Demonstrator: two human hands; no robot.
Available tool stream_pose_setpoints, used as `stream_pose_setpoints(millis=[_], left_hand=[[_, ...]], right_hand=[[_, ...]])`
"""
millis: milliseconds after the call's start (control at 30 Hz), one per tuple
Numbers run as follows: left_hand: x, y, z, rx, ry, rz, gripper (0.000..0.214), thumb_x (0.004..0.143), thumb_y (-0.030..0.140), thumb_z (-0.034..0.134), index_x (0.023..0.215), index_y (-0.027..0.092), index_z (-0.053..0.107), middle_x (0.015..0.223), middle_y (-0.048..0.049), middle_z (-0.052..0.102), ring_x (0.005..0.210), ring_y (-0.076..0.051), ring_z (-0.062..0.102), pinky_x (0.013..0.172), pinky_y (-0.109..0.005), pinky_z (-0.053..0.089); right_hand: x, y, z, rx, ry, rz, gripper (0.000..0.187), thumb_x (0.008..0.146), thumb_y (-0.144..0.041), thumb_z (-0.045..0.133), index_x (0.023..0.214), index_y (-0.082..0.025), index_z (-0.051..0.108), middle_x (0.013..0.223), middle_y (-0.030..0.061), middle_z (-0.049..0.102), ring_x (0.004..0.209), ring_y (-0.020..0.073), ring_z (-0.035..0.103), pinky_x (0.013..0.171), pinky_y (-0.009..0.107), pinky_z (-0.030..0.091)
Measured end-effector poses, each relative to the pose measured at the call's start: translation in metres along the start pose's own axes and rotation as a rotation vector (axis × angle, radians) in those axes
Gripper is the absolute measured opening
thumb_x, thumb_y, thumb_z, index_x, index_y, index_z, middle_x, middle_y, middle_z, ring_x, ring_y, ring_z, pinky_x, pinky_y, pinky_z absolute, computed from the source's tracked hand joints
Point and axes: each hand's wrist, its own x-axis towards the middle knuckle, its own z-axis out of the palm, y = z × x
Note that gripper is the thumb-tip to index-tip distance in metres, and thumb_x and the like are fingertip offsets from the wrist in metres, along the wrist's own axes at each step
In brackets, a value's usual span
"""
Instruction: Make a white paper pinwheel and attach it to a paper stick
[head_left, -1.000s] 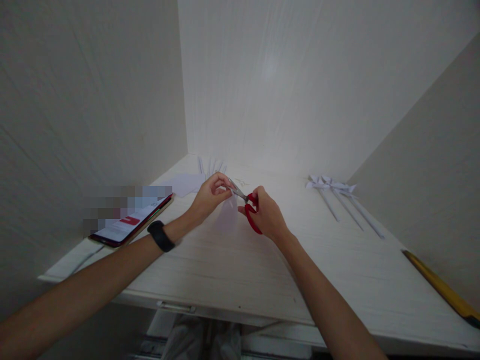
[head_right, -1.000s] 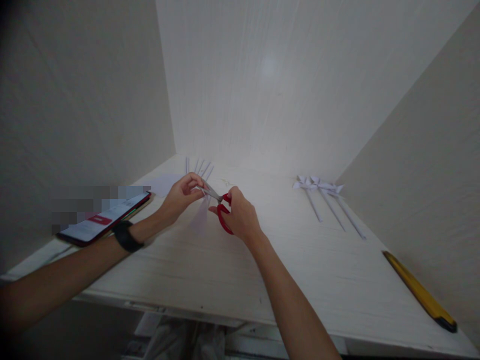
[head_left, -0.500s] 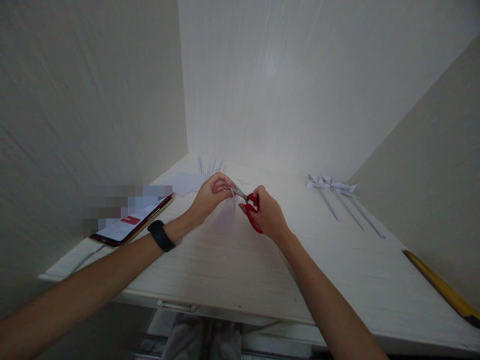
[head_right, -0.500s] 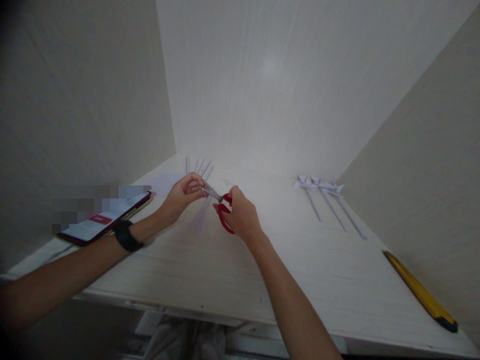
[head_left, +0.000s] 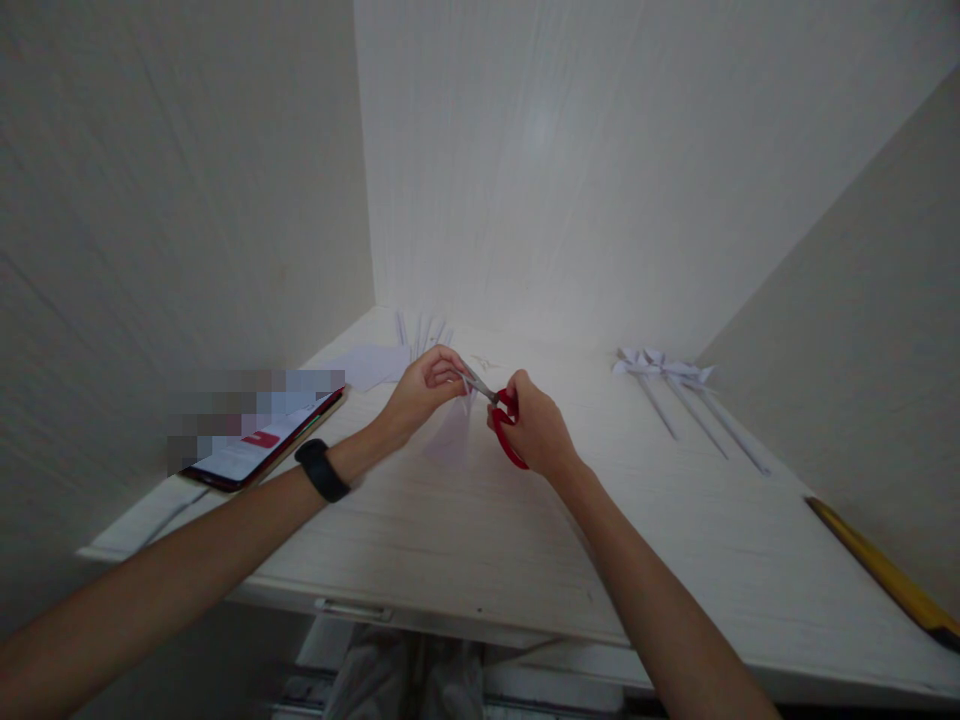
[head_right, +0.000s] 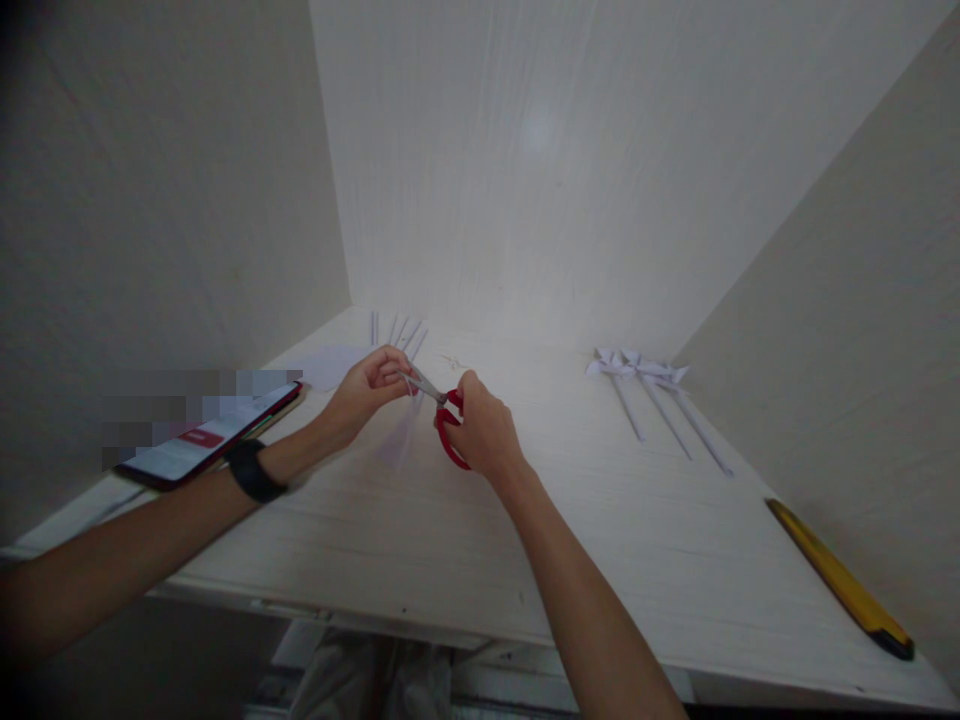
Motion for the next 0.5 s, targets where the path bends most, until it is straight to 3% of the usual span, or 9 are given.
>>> stream_pose_setpoints(millis=[500], left_hand=[[-0.0004,-0.0054,-0.0015,-0.028,-0.004,-0.011,0.026,0.065,0.014,0.07,0.081,0.016,0.05,0.078,0.0023,0.06,0.072,-0.007,0.058,0.069,-0.019,0.045]], right_hand=[[0.0011,0.0008,0.0006,-0.012,-0.023,-0.008,0.021,0.072,-0.027,0.054,0.082,-0.021,0.036,0.071,-0.0003,0.056,0.056,0.0103,0.044,0.053,0.021,0.028]])
